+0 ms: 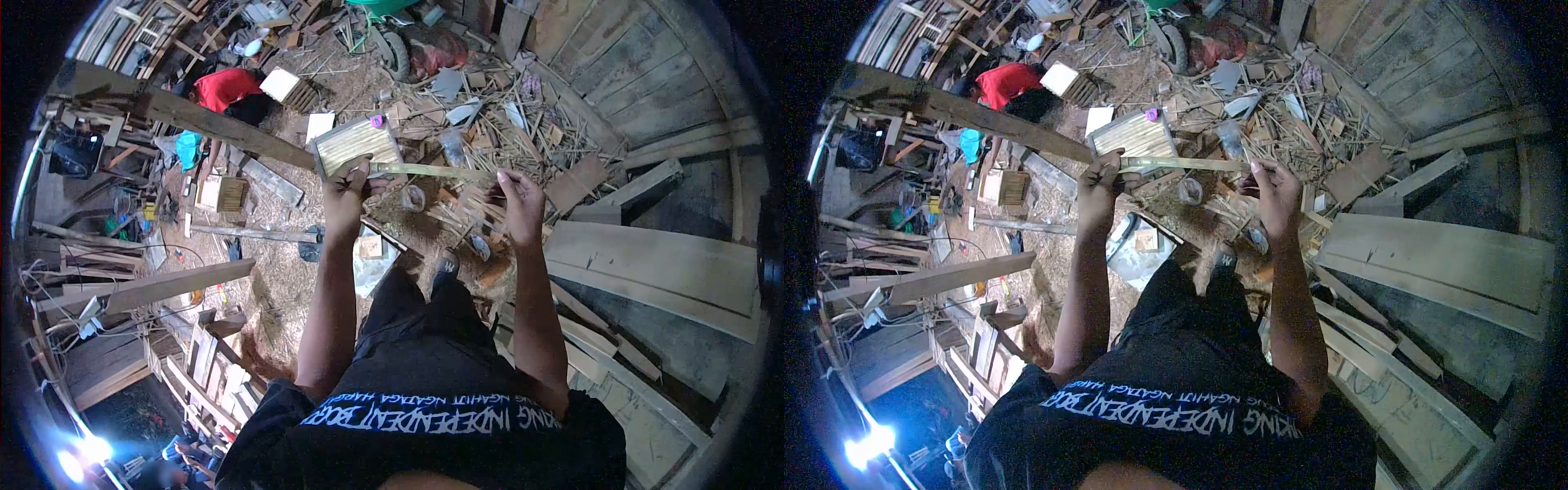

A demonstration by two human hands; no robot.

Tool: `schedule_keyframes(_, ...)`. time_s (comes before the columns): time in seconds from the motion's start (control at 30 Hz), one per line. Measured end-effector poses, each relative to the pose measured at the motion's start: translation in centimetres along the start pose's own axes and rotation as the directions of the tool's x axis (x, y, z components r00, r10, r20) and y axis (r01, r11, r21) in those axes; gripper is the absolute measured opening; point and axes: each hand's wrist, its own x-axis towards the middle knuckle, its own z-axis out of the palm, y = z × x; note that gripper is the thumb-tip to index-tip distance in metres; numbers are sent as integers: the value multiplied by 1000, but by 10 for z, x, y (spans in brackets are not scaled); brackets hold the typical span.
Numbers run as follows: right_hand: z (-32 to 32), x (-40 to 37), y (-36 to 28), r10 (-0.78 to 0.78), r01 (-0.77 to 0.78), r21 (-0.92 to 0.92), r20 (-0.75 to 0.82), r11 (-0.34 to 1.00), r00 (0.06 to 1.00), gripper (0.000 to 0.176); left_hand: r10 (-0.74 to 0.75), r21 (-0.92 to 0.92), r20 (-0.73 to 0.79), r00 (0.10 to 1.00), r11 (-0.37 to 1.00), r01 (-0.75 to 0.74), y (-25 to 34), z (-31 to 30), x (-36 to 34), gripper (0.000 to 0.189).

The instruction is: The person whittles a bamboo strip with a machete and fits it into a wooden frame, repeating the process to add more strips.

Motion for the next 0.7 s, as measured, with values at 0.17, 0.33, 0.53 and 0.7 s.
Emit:
schedule_keyframes(0.17, -24, 15, 9, -32, 30, -46, -27, 998, 999, 19, -21, 15, 36, 999, 1000, 21, -12, 16, 18, 28)
schedule_keyframes(0.33, -38, 27, 35, 22, -23, -17, -97, 1000, 995, 19, -79, 66, 87, 993, 995, 74, -33, 26, 43, 28)
schedule_keyframes(0.53, -62, 31, 55, -44, 12, -170, -181, 985, 983, 18, -152, 5, 199, 968, 988, 154, -66, 45, 81, 25)
schedule_keyframes(0.7, -80, 40, 101, 75, -112, -105, -310, 988, 948, 20, -182, -41, 319, 930, 978, 205, -142, 46, 131, 26)
